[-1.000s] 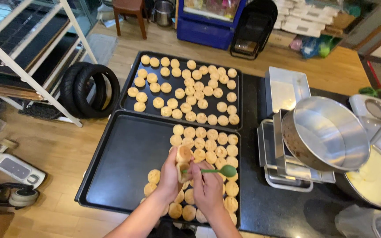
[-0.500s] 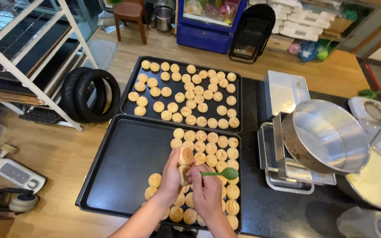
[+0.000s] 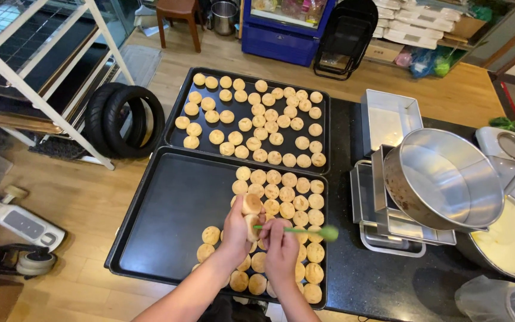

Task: Scraping and arranging cream puff shells on baking sheets.

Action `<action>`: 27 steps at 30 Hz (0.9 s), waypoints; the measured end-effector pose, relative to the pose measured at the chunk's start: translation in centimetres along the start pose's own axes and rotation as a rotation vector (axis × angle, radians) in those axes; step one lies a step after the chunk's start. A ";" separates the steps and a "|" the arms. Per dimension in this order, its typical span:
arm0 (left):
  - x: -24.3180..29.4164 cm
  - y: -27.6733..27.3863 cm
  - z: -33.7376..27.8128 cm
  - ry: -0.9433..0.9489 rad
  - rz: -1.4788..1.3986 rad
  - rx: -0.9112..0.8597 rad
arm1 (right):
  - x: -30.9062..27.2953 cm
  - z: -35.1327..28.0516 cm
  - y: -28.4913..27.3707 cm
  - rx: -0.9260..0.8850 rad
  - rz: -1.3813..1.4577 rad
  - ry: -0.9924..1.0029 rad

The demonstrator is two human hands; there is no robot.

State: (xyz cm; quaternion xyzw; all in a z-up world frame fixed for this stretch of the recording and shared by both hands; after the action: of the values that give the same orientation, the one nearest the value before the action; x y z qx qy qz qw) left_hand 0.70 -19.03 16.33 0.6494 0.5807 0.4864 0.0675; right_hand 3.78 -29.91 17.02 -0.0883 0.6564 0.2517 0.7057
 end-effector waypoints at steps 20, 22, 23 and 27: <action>0.5 -2.5 1.8 0.047 0.571 0.098 | -1.4 0.1 1.7 -0.123 -0.482 -0.275; 0.3 -2.7 2.0 0.011 0.354 0.115 | -0.6 -0.1 1.7 -0.127 -0.479 -0.313; -0.2 -3.2 2.5 -0.039 0.223 0.109 | 0.5 -0.2 1.2 -0.044 -0.377 -0.229; -0.8 -4.5 3.3 -0.125 0.126 0.131 | -0.6 0.7 2.0 -0.098 -0.322 -0.192</action>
State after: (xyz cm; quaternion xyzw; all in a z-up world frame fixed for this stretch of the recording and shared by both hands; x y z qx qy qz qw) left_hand 0.02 -16.69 11.23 0.7168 0.5639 0.4091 0.0301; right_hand 3.42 -27.99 18.09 -0.2018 0.5503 0.1746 0.7911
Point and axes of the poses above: each hand's wrist, its own z-axis towards the middle knuckle, its own y-axis out of the palm, x = y × z, the point moved 3 cm from there along z, towards the middle knuckle
